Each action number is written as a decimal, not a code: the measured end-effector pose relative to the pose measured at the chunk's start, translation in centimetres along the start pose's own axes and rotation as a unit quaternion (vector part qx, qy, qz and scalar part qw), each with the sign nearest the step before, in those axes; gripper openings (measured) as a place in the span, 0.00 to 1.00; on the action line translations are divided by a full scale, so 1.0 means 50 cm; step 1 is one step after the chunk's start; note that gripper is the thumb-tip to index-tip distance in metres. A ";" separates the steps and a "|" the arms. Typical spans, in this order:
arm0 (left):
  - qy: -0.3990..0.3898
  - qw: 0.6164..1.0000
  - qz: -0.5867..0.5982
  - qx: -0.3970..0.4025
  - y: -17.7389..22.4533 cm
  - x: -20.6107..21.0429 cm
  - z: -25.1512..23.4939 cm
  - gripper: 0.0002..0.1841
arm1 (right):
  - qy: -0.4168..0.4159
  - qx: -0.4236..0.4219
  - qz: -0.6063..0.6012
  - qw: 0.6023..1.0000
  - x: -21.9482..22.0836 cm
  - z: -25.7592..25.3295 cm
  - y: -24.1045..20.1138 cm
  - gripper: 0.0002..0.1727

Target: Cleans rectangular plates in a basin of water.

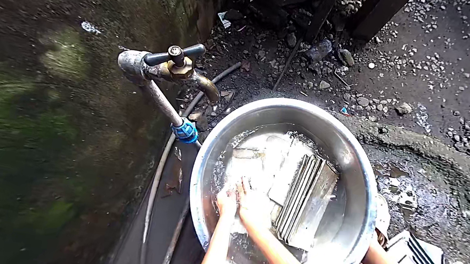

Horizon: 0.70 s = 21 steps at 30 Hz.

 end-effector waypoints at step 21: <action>-0.009 0.995 0.073 0.071 0.053 -0.034 0.031 0.27 | 0.026 -0.294 -0.112 0.949 -0.011 -0.062 -0.019 0.23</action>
Point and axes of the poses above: each hand's wrist, its own z-axis away from the middle knuckle, its own x-axis out of the palm, y = z × x, the point moved 8 cm from there along -z, towards the middle knuckle, and after that the axes turned 13 degrees about -x, right-handed, at the moved point
